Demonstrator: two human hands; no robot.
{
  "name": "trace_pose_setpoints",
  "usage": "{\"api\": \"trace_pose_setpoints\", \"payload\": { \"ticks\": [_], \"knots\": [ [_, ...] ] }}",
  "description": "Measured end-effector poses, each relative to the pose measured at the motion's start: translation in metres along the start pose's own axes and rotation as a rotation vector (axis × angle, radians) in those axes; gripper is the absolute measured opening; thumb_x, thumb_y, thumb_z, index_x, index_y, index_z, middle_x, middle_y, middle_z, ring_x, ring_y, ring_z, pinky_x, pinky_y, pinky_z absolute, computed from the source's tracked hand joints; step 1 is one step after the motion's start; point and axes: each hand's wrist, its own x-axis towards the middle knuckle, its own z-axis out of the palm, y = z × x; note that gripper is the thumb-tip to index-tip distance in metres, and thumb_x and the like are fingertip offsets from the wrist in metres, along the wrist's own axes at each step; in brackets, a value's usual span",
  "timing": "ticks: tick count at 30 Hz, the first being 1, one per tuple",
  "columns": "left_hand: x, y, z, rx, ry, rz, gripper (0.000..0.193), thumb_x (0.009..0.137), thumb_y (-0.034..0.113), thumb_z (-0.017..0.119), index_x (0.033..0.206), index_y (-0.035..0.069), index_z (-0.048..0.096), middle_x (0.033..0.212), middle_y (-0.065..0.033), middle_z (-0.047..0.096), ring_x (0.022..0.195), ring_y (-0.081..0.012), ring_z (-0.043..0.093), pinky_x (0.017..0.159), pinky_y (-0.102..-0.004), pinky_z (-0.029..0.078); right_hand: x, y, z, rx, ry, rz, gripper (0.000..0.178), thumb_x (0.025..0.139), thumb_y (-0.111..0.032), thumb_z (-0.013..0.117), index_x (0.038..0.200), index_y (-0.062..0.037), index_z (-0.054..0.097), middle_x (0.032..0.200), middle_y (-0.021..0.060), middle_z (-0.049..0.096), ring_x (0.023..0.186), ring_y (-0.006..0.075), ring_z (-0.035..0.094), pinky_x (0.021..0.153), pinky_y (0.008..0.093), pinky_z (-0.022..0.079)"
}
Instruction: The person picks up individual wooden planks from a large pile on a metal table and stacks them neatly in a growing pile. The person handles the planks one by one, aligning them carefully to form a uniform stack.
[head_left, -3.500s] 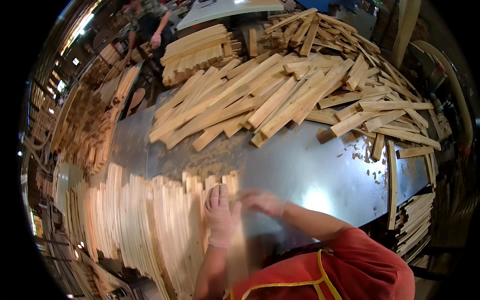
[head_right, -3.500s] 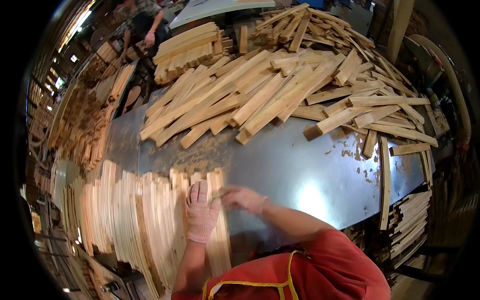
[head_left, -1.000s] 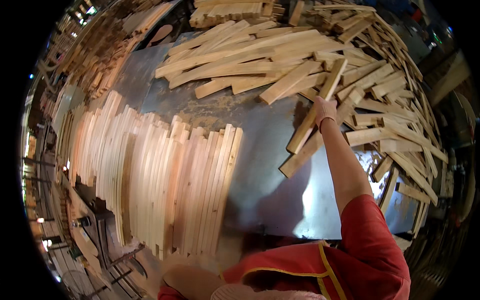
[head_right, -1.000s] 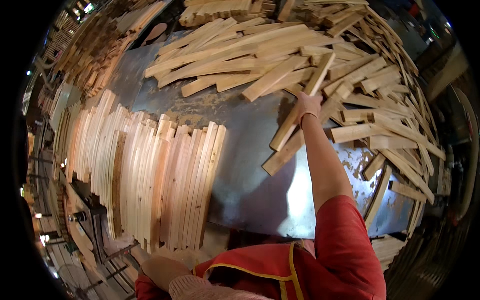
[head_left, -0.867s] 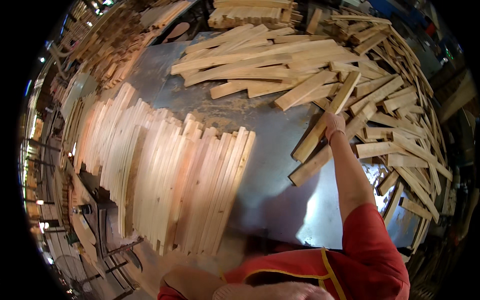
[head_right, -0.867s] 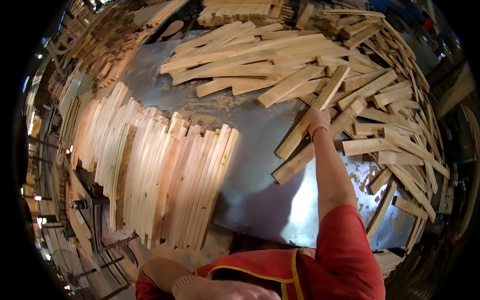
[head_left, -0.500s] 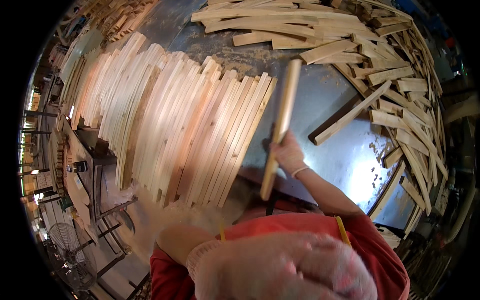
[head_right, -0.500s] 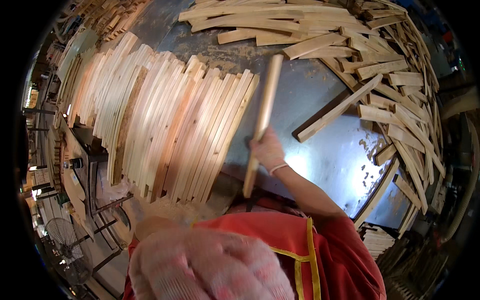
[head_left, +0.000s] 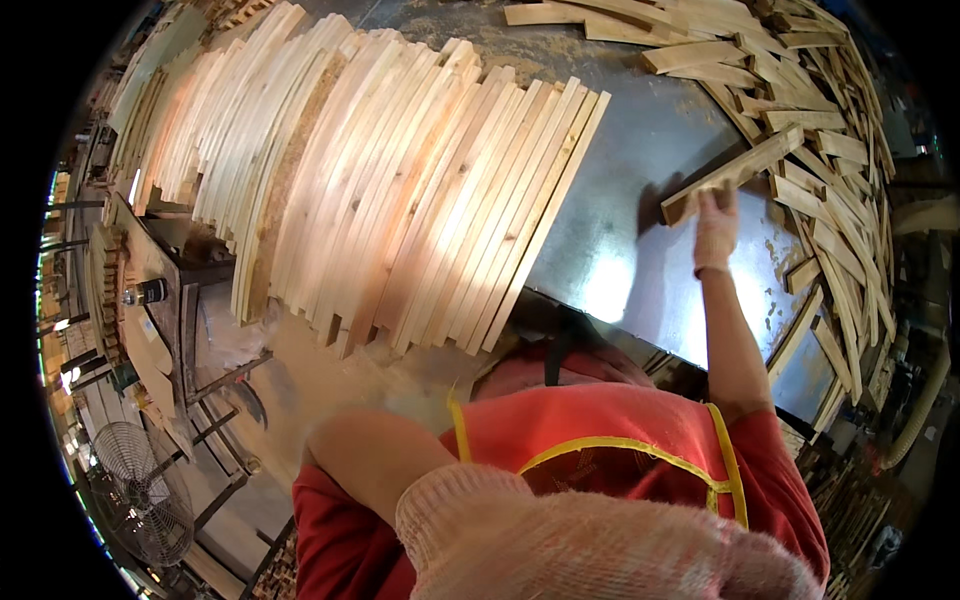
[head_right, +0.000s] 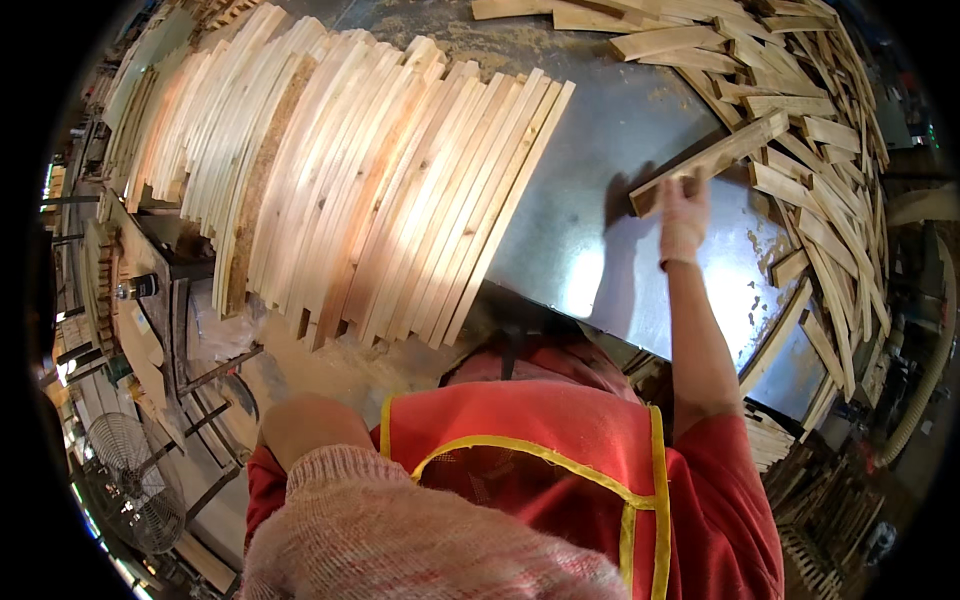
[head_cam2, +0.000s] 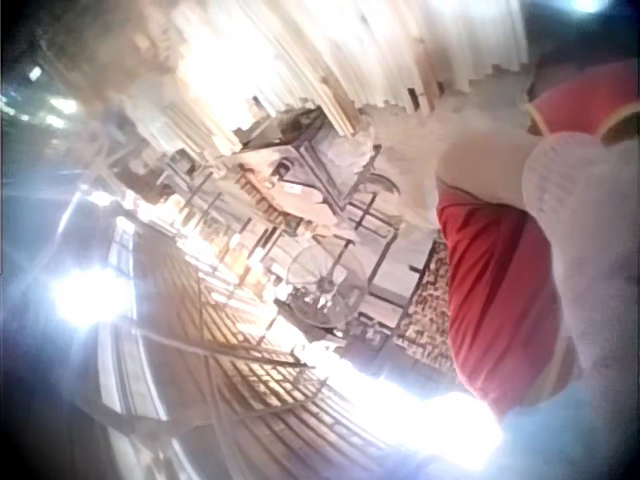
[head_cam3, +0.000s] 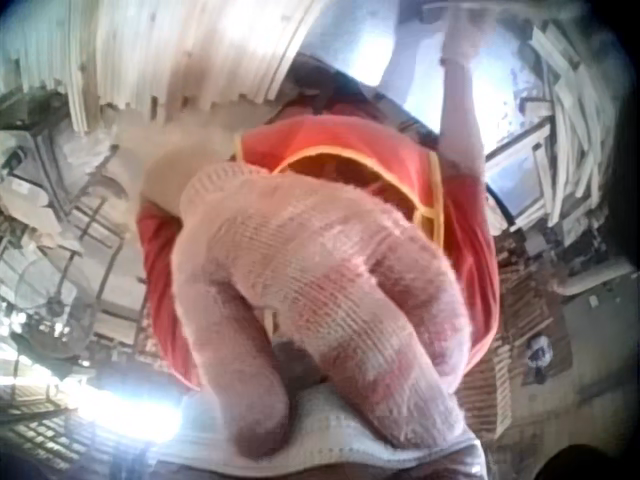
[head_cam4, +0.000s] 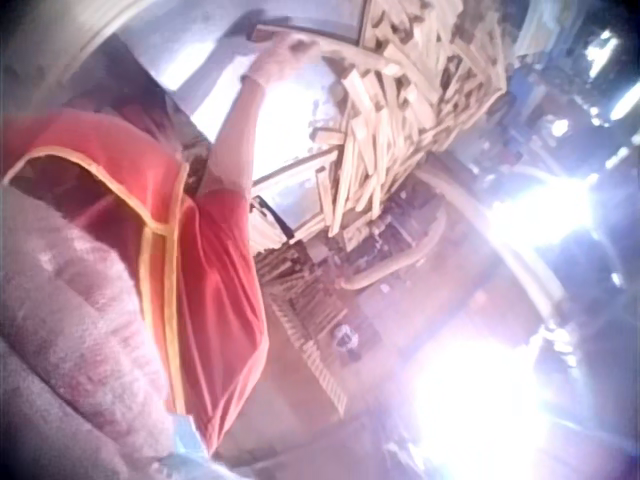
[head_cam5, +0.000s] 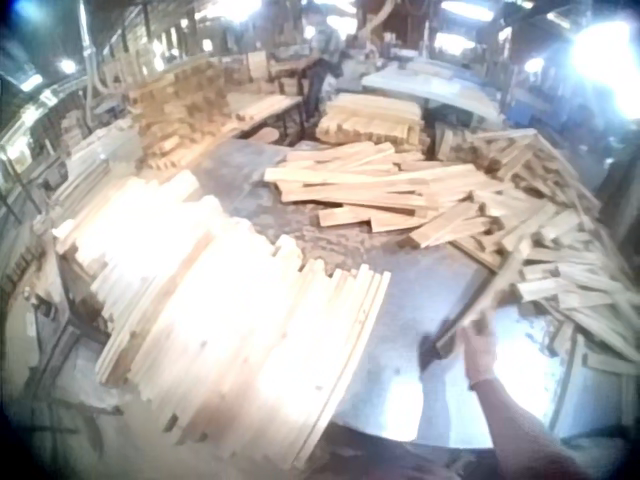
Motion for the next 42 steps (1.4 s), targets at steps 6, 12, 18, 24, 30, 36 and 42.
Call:
{"api": "trace_pose_setpoints", "payload": {
  "ticks": [6,12,18,24,30,36,42],
  "knots": [
    [0.015,-0.01,-0.024,0.054,0.007,-0.091,0.07,0.102,0.044,0.071,0.137,-0.015,0.061,0.124,-0.0254,0.067,0.106,-0.036,0.071,0.09,-0.0424,0.059,0.12,0.046,-0.093,-0.254,0.419,0.284,0.085,0.09,-0.034,0.084,0.156,0.0043,0.048,0.156,0.0228,0.055,0.13,0.0338,0.061,0.112,0.0436,0.046],
    [0.021,-0.034,-0.022,0.089,0.084,-0.092,0.067,0.101,0.041,0.072,0.137,-0.014,0.061,0.124,-0.0241,0.067,0.106,-0.0351,0.071,0.09,-0.0424,0.059,0.159,0.024,-0.053,0.083,0.203,0.6,0.065,0.097,-0.038,0.077,0.151,-0.0058,0.058,0.156,0.0098,0.058,0.131,0.0294,0.06,0.111,0.0443,0.048],
    [0.019,-0.031,-0.026,0.137,0.082,-0.098,0.064,0.101,0.039,0.074,0.137,-0.013,0.061,0.123,-0.0229,0.067,0.106,-0.0342,0.071,0.09,-0.0424,0.059,0.135,0.04,-0.055,0.035,0.001,0.396,0.023,0.095,-0.019,0.076,0.112,-0.0045,0.07,0.093,0.0049,0.07,0.077,0.016,0.066,0.066,0.0293,0.052],
    [-0.007,0.006,-0.035,0.322,-0.01,-0.133,0.062,0.1,0.036,0.075,0.137,-0.012,0.062,0.123,-0.0216,0.067,0.106,-0.0334,0.071,0.09,-0.0424,0.059,-0.082,0.0,0.017,-0.124,-0.375,0.478,0.033,0.097,-0.014,0.072,0.124,0.0005,0.063,0.102,0.0098,0.074,0.084,0.0196,0.07,0.068,0.0317,0.057],
    [-0.037,0.009,0.007,0.229,0.057,0.015,0.038,0.104,0.028,0.07,0.12,-0.006,0.072,0.098,-0.0162,0.069,0.086,-0.0323,0.073,0.073,-0.0426,0.058,-0.171,-0.03,0.09,-0.615,-0.986,0.296,0.07,0.098,-0.033,0.068,0.156,-0.0023,0.044,0.127,0.0171,0.072,0.115,0.031,0.069,0.104,0.0397,0.053],
    [-0.033,0.028,-0.003,0.476,-0.106,0.156,0.03,0.103,0.025,0.071,0.113,-0.003,0.075,0.098,-0.0134,0.07,0.086,-0.0294,0.07,0.072,-0.0421,0.056,-0.095,-0.001,0.074,-0.731,-0.914,0.128,0.076,0.094,-0.034,0.069,0.158,-0.0029,0.044,0.13,0.0194,0.072,0.119,0.0358,0.069,0.106,0.042,0.052],
    [-0.024,0.057,-0.063,0.889,-0.405,-0.154,0.047,0.104,0.036,0.062,0.133,-0.001,0.065,0.122,-0.0162,0.066,0.113,-0.0329,0.064,0.101,-0.0475,0.049,0.041,-0.03,0.131,-0.807,-0.674,-0.131,0.076,0.093,-0.03,0.071,0.159,-0.0045,0.045,0.13,0.0208,0.072,0.121,0.0385,0.067,0.104,0.0407,0.053]
  ]
}}
